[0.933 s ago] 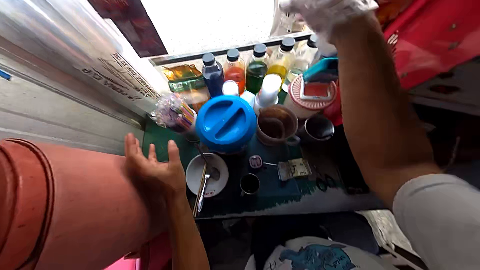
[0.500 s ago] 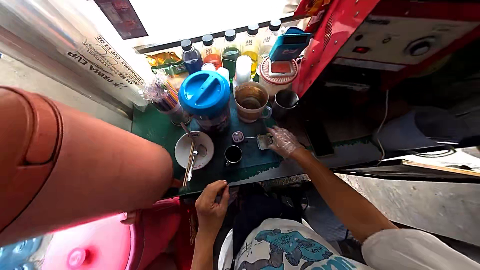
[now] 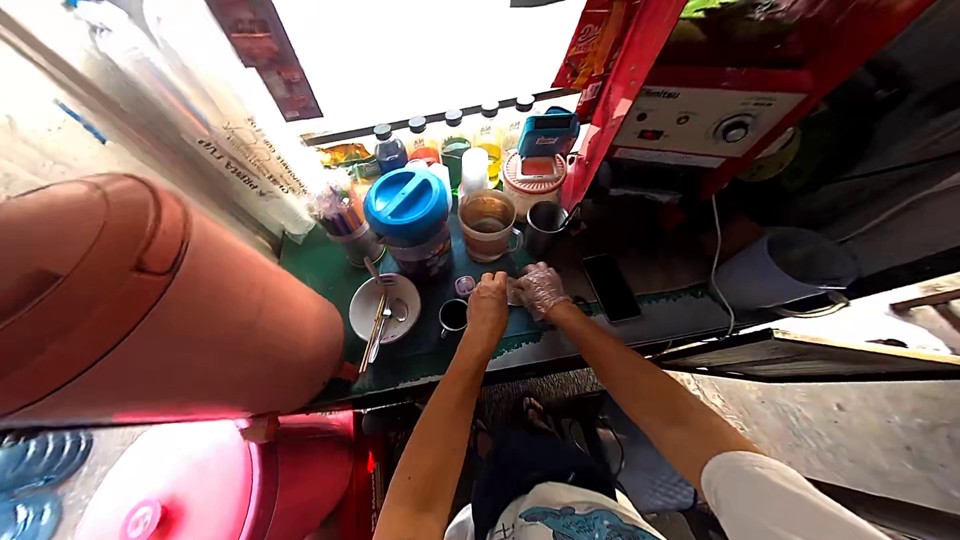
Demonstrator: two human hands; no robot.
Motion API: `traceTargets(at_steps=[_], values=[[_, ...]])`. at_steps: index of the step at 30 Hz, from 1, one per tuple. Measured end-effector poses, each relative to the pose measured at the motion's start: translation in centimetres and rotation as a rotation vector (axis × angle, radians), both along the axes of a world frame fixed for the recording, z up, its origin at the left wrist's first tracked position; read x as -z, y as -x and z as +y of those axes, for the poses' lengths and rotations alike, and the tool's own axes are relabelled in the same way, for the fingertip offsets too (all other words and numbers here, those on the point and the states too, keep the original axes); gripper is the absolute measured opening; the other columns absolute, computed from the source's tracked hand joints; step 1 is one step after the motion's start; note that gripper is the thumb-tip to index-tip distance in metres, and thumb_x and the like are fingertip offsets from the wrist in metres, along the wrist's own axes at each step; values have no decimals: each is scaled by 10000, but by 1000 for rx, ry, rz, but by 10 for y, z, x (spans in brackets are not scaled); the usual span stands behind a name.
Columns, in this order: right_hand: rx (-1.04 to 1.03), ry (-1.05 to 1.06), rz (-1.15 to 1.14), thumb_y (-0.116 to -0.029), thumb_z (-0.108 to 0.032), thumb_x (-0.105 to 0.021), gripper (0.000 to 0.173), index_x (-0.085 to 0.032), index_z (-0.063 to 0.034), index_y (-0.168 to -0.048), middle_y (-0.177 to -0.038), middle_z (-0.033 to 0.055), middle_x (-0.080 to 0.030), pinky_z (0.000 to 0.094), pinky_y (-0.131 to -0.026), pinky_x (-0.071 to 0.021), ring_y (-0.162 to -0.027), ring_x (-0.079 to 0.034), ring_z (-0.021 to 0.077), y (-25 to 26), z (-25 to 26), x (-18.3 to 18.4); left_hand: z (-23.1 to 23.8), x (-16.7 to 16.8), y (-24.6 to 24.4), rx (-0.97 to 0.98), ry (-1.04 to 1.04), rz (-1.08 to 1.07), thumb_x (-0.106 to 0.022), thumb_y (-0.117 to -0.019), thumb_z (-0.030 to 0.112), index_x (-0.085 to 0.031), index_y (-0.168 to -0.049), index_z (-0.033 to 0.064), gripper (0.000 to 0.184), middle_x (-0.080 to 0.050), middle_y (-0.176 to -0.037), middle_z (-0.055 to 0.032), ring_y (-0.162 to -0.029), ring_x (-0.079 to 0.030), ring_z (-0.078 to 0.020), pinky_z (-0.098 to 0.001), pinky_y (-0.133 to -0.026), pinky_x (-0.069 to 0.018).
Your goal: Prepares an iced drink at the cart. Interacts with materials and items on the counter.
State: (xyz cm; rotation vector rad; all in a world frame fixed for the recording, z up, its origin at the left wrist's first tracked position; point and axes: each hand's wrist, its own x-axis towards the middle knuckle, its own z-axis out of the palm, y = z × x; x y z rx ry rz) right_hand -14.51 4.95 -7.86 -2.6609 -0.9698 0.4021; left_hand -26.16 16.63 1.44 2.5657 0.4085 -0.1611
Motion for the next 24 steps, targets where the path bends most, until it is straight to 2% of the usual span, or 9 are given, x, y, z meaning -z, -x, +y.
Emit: traceTargets(at_steps=[1,4,6,8,11,14,17,20,24], values=[[-1,-2,0,-944,-235,-682,196,-790,-99,-1036,-1206,209,-676,623,-974,-469,-1204,-577,427,-2,2,4,-3,5,-15,-36,5,24,-615,-963,29,-597,-1365,14,402,-632,-1294,-243,-1199,-634,-390,-531,-1022,-520],[55,6,131,-988,-244,-620,286,-724,-16,-1127,-1193,229,-675,591,-988,-495,-1186,-615,413,-9,-2,5,-19,25,-29,-200,71,133,-651,-959,157,-507,-1411,-36,512,-646,-1264,-267,-1204,-639,-390,-527,-1038,-511],[68,-29,253,-966,-311,-673,376,-682,-21,-1204,-1232,230,-654,597,-997,-492,-1188,-615,409,-11,-12,3,-32,48,-29,-340,154,177,-669,-969,219,-375,-1489,-57,658,-586,-1344,-303,-1255,-607,-395,-509,-1069,-490],[13,-81,285,-970,-240,-652,309,-695,-27,-1190,-1247,230,-649,606,-988,-499,-1187,-616,410,-6,-16,20,-42,72,-24,-471,199,64,-696,-952,191,-303,-1531,-77,749,-501,-1434,-335,-1322,-543,-426,-507,-1113,-455],[104,-358,292,-1009,-145,-571,287,-705,8,-1210,-1259,222,-678,530,-1070,-472,-1220,-627,370,0,-26,26,-55,86,-31,-538,170,-168,-683,-930,123,-300,-1527,-119,749,-435,-1457,-397,-1368,-461,-491,-544,-1150,-394],[353,-718,378,-991,-110,-602,226,-713,50,-1107,-1125,225,-708,467,-1020,-506,-1106,-673,329,-2,-55,1,-72,88,-35,-512,142,-238,-571,-992,138,-317,-1521,-131,645,-368,-1506,-413,-1416,-388,-523,-557,-1183,-333],[460,-971,518,-1007,-121,-602,222,-683,56,-1113,-1050,195,-700,414,-913,-539,-970,-680,256,5,-123,-53,-86,98,-44,-502,133,-255,-555,-1043,296,-337,-1518,-126,672,-361,-1508,-421,-1420,-358,-559,-599,-1187,-293],[628,-1011,520,-983,-152,-646,218,-696,17,-1112,-997,121,-707,349,-737,-587,-804,-679,160,22,-239,-89,-98,104,-57,-510,104,-210,-639,-983,459,-346,-1524,-106,835,-365,-1510,-417,-1414,-351,-578,-644,-1175,-279],[1105,-836,165,-967,-142,-655,212,-702,20,-1096,-929,116,-716,370,-676,-594,-720,-674,164,13,-429,-73,-105,106,-72,-507,78,-180,-539,-1015,540,-356,-1517,-109,841,-381,-1503,-411,-1417,-364,-560,-633,-1175,-286]])
